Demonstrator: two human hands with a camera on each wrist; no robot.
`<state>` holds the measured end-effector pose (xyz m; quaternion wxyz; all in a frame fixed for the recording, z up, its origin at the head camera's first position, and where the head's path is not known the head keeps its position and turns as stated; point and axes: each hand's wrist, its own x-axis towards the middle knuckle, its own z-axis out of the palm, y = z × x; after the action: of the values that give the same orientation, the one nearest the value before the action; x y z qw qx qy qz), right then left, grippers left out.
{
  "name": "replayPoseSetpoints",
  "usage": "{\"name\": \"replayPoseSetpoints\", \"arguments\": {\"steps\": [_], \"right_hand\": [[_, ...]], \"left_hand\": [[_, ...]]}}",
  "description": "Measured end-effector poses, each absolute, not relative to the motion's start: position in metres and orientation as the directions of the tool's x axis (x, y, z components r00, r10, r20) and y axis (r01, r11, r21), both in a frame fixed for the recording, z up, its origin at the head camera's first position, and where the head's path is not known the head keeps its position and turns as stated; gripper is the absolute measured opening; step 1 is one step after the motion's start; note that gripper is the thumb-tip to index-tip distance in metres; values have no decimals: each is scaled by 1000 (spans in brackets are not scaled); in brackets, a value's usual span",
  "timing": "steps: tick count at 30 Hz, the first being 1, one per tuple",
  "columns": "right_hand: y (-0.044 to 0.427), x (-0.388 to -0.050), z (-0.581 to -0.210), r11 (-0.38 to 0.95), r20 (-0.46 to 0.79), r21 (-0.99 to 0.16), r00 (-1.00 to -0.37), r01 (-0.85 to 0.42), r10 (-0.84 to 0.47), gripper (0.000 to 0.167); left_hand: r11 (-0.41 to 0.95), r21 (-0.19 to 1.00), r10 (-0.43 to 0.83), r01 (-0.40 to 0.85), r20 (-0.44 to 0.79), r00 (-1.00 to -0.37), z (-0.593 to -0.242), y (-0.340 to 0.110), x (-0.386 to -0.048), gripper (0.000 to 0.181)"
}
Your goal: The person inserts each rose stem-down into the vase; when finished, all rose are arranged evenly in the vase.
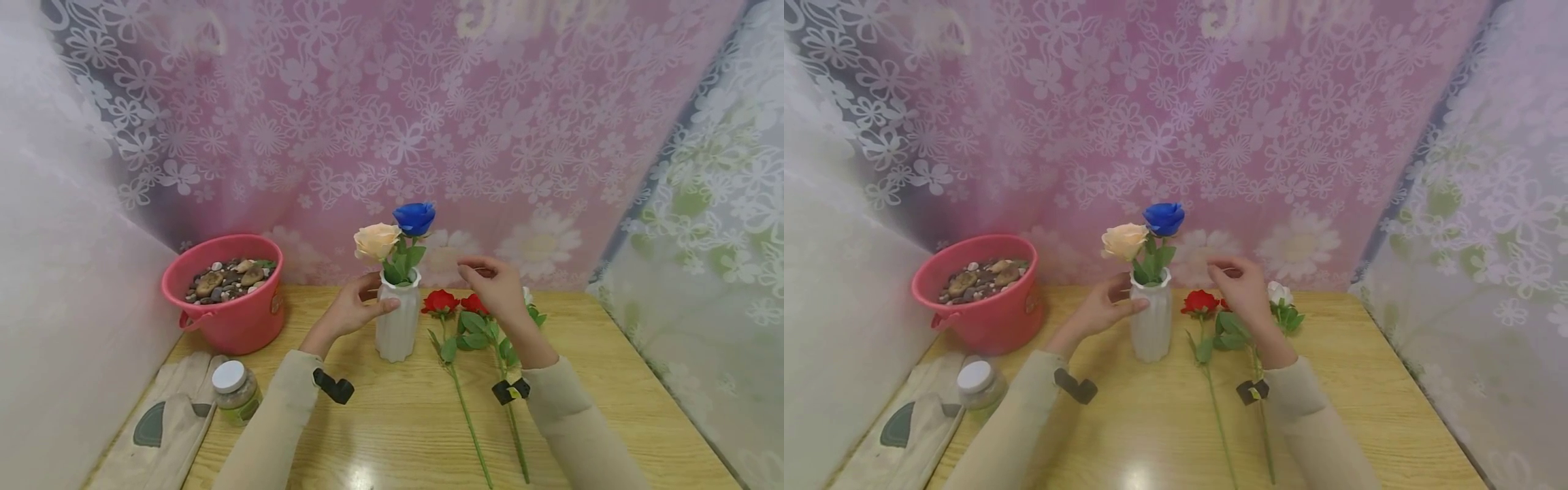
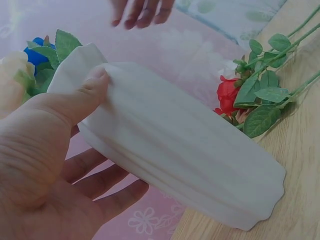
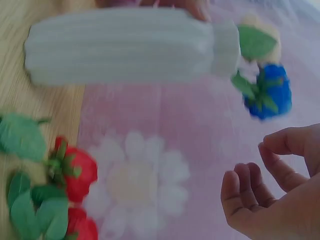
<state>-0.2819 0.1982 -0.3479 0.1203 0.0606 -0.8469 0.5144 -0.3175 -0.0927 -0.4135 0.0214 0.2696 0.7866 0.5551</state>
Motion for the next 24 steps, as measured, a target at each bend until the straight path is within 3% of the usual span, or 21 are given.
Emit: {"name": "replayPoseSetpoints", "arguments": {"steps": [6,13,19,24], "right_hand": [[240,-279,-359,409,236,-893,-969,-189,67,39],[284,-271,-376,358,189,-919,-981,-165,34,37],[310,-263,-390,352,113,-932,-992,-85,59,34],[330,-259,-403,341,49,-940,-997,-24,64,40]], "left_hand": [[229,892,448,390,259,-856,-413,-93,-316,61],[251,894,433,372,240,-869,-413,-93,-314,64],[239,899,439,368,238,-867,-414,-92,-313,66],[241,900,433,363,235,-870,-415,-92,-312,67]]}}
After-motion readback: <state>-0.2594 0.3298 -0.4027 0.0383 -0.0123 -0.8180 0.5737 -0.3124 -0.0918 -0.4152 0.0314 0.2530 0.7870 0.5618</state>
